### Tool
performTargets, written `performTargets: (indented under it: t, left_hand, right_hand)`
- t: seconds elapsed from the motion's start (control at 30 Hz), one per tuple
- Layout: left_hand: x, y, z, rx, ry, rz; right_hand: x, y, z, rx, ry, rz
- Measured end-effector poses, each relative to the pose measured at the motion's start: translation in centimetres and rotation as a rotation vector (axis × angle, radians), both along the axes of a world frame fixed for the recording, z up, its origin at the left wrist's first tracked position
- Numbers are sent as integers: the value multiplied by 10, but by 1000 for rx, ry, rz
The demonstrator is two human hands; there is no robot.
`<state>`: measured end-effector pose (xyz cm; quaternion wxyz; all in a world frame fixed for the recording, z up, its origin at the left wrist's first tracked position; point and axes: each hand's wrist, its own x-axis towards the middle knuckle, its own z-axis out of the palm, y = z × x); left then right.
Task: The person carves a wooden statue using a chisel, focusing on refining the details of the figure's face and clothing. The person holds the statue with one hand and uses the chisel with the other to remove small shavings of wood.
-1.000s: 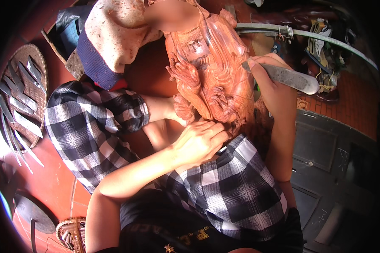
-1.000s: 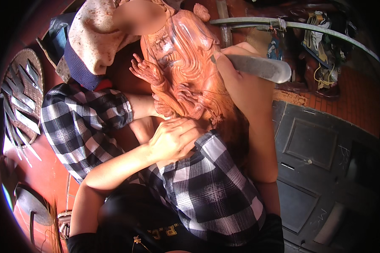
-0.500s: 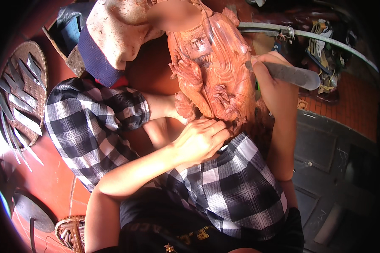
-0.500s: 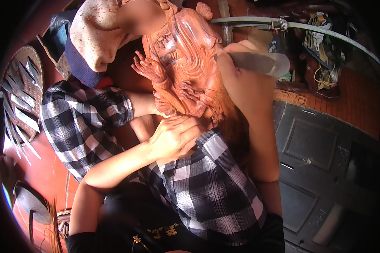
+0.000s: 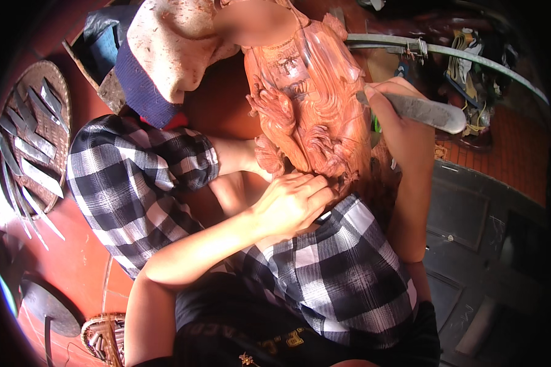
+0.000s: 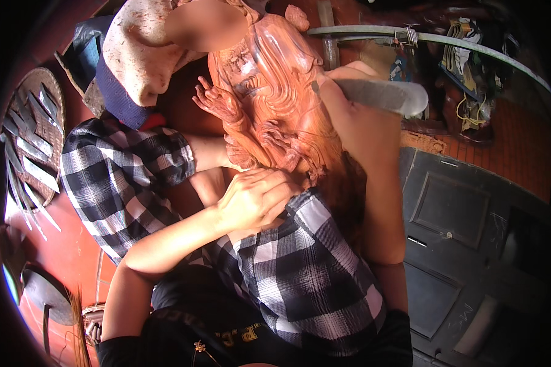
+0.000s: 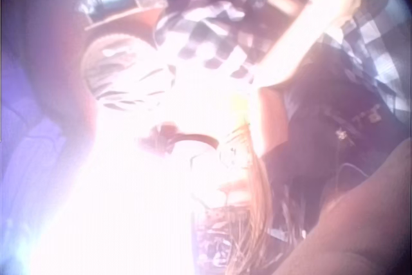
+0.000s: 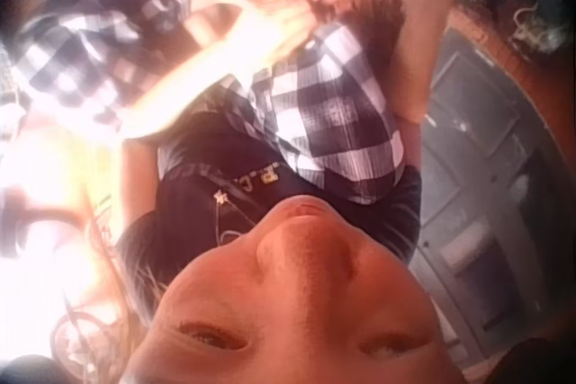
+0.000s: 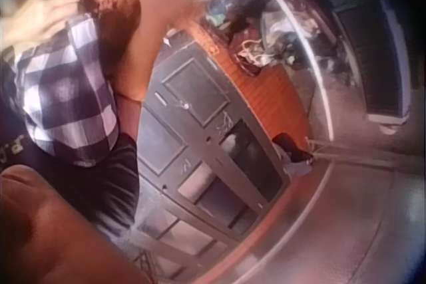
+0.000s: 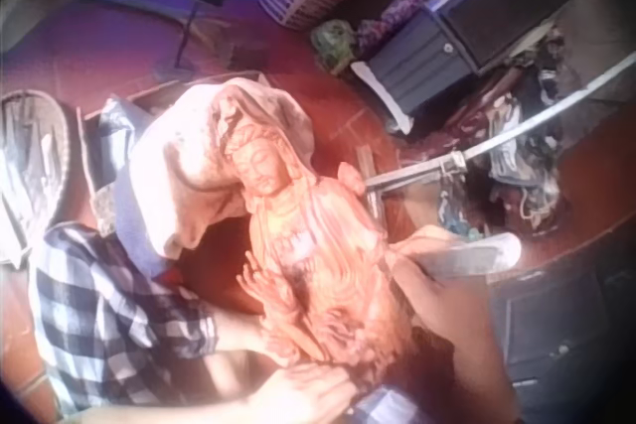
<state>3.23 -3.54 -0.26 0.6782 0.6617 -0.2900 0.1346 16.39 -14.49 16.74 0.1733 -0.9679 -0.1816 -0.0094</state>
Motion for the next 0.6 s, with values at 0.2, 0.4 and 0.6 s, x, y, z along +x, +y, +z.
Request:
performTargets:
  t: [0.2,0.4,0.6]
  left_hand:
    - [3,-1,0,6,-14,29]
    - [3,1,3,24,-18,22]
    - [2,-1,2,33,-16,5]
  right_hand:
    - [4,-9,2,77,52,5]
    - [10,-23,5,106,108,-30]
    - [13,-31,3,168,128,-73]
